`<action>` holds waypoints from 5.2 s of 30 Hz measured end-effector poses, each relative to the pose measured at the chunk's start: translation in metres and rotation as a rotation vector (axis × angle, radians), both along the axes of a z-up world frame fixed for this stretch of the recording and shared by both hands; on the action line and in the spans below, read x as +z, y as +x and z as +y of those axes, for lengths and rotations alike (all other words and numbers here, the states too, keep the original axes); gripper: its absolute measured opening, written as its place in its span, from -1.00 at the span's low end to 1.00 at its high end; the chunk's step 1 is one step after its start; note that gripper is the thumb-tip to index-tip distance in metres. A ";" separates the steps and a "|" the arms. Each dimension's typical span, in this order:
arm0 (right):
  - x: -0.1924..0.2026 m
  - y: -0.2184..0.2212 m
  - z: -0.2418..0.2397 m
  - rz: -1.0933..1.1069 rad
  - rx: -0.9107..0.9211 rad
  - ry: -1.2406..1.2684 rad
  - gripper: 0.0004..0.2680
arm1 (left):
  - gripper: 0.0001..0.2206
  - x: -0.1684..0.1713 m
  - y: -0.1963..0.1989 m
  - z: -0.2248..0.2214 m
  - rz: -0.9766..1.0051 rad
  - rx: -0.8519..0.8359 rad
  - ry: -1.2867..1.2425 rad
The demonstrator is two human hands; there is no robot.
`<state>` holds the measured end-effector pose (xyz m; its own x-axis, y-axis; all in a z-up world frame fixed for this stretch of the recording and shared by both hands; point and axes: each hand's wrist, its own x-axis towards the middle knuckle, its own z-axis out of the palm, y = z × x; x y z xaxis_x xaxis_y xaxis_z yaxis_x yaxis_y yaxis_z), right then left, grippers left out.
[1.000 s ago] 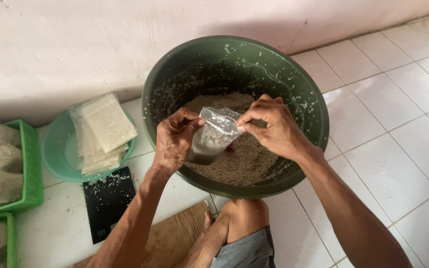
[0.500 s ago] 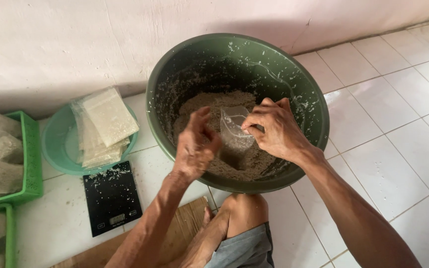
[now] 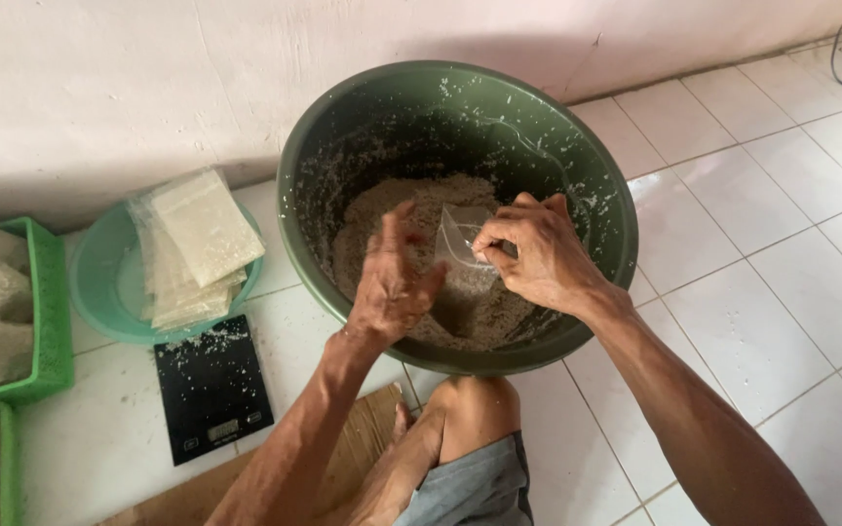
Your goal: The person scoops a granular material from a large green basin into small clear plastic bags using a pink scoop. They weigh each filled bag on a digital scale, then fold and seal the top before placing it into a green tray with other finished bags. The process repeats for multiple bags.
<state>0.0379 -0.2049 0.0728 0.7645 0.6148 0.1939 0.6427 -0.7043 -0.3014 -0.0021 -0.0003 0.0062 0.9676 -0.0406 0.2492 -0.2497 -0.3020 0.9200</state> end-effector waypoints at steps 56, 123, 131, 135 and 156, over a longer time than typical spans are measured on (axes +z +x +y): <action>0.125 0.029 0.037 -0.234 0.070 -0.003 -0.93 | -0.01 0.013 0.000 -0.017 -0.152 0.042 0.020; -0.125 -0.049 0.306 -0.236 0.705 0.215 -0.91 | -0.49 -0.175 -0.130 0.276 0.258 0.455 0.021; -0.154 -0.045 0.310 -0.190 0.681 0.191 -0.89 | -0.53 -0.199 -0.121 0.278 0.245 0.426 -0.021; -0.158 -0.045 0.311 -0.186 0.685 0.185 -0.90 | -0.57 -0.194 -0.123 0.279 0.196 0.395 0.015; -0.157 -0.035 0.267 -0.042 0.522 0.371 -0.88 | -0.38 -0.197 -0.150 0.302 0.322 0.458 0.012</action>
